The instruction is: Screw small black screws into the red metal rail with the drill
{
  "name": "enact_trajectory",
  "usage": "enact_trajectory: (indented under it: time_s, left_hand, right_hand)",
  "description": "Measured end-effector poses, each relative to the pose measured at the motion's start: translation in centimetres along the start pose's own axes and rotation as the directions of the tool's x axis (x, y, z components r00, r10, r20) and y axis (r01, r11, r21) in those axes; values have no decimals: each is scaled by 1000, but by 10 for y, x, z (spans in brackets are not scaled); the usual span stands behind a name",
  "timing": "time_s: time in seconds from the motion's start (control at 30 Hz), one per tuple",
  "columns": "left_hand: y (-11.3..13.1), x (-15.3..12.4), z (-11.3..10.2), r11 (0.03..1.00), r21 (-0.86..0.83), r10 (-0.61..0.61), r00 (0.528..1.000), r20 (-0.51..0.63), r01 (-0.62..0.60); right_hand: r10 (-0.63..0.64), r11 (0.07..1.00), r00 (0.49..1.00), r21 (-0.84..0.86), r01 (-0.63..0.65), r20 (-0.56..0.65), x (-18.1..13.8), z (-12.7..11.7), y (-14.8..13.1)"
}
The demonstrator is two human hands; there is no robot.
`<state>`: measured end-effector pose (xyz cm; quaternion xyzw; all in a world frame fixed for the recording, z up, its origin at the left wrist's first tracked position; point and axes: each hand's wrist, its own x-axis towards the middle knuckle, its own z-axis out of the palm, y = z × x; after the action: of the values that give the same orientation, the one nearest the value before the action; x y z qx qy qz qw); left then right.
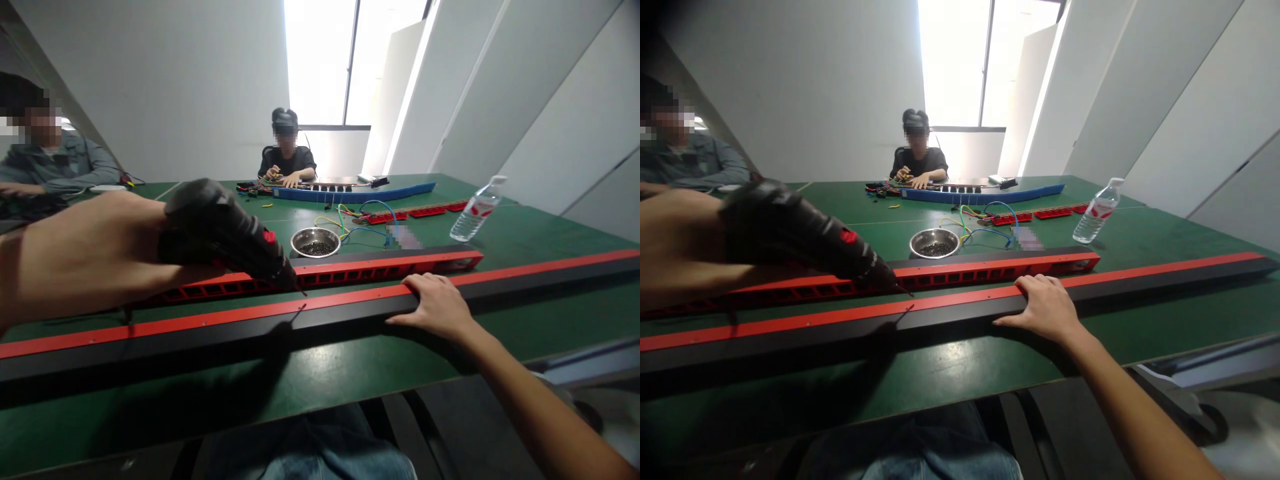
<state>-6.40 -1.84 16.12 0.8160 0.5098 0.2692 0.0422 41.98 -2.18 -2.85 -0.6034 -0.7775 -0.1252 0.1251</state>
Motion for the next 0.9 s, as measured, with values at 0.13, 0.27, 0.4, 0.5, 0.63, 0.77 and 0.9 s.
enact_trajectory:
  time_s: [0.13, 0.27, 0.4, 0.5, 0.63, 0.77, 0.9]
  left_hand:
    - [10, -8, 10, 995, 76, -67, 998, -18, 68]
    - [21, -10, 48, 783, -449, -447, 891, 75, 431]
    - [15, -11, 95, 341, -732, -354, 802, 481, 590]
    - [9, -15, 125, 137, -836, -249, 835, 491, 532]
    - [-1, -24, 149, 63, -847, -204, 837, 508, 528]
    - [-5, -28, 157, 67, -822, -227, 811, 539, 565]
    - [0, -26, 159, 70, -825, -261, 809, 527, 560]
  right_hand:
    - [-17, 998, 1000, 53, 18, -22, 6, 5, -30]
    - [-30, 994, 999, 104, 33, -24, 13, 4, -71]
    - [-42, 987, 999, 157, 37, 25, 15, -4, -95]
    - [-61, 932, 996, 362, 31, 72, 15, -9, -93]
    - [150, 450, 983, 878, -164, 107, 31, -10, -77]
    - [302, 22, 912, 954, -299, 279, 69, -8, -69]
    - [276, -32, 898, 937, -347, 342, 105, -6, -72]
